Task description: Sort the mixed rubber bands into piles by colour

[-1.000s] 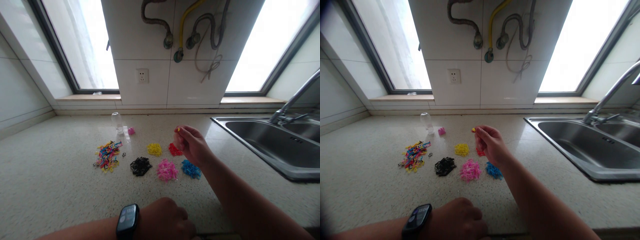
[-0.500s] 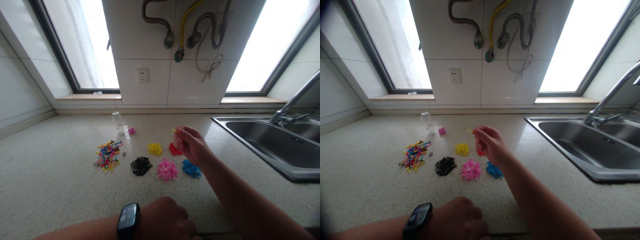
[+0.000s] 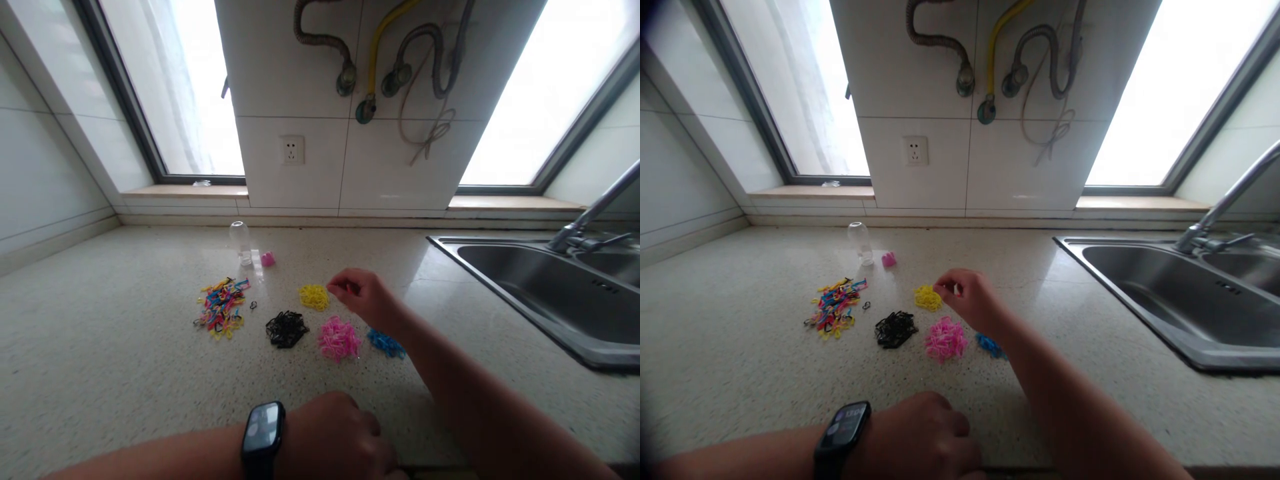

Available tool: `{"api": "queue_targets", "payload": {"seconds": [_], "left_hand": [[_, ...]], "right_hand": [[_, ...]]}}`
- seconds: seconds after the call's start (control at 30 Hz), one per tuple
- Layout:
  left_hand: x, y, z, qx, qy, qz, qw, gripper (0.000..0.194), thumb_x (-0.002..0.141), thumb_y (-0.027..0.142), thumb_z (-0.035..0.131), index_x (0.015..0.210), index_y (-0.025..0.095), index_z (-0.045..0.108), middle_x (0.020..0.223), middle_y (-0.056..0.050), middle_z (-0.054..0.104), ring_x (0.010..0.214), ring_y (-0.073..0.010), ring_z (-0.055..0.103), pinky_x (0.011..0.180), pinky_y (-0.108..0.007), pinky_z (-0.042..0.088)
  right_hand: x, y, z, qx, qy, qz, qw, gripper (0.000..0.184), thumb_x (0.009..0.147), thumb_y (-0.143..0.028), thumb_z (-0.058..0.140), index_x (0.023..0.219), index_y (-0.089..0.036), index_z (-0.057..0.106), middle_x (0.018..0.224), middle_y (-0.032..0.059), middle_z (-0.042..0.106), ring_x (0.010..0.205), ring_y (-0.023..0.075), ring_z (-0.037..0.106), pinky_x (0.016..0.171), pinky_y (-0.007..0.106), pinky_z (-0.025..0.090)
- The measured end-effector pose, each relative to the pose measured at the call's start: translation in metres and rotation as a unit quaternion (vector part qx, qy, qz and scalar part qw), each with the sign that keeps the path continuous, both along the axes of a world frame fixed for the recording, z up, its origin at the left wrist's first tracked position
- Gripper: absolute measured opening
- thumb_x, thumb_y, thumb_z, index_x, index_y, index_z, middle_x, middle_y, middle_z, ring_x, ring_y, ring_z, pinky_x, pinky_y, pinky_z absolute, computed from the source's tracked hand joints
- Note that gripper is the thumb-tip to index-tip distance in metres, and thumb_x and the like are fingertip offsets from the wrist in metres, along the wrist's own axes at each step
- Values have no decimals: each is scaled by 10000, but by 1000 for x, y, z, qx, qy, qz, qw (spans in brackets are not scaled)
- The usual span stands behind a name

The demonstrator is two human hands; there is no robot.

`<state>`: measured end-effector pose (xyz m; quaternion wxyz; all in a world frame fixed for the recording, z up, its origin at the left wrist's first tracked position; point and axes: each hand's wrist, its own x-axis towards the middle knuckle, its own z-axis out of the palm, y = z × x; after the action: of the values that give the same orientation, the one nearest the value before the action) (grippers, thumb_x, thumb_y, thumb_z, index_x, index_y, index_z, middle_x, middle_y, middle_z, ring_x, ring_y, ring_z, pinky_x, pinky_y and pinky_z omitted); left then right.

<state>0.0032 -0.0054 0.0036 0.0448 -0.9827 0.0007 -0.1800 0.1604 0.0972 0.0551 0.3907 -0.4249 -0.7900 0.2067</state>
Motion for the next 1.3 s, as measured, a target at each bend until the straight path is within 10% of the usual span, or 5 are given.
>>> {"api": "queue_targets", "payload": {"seconds": [0.17,0.63,1.3], "left_hand": [[1,1,-6,9,-2,3,1000,134,896,296,641,819,217,565,599,49,539,527,-148,532,371,-299,237],[1,1,-5,-1,10,3,1000,120,883,273,658,817,223,571,611,53,544,530,-150,521,378,-294,244],[-2,1,-1,-10,-5,0,1000,112,908,270,624,826,209,576,621,43,520,548,-138,492,389,-290,264]], "right_hand": [[-5,6,-9,56,-196,2,979,150,901,-277,613,889,-177,724,784,32,684,731,141,589,693,268,395],[-15,15,-18,57,-280,-7,958,126,890,-258,623,920,-202,732,883,53,727,828,183,642,731,277,406],[32,41,-16,68,-195,-146,968,194,882,-310,573,916,-220,741,824,37,736,699,159,624,658,270,409]]}}
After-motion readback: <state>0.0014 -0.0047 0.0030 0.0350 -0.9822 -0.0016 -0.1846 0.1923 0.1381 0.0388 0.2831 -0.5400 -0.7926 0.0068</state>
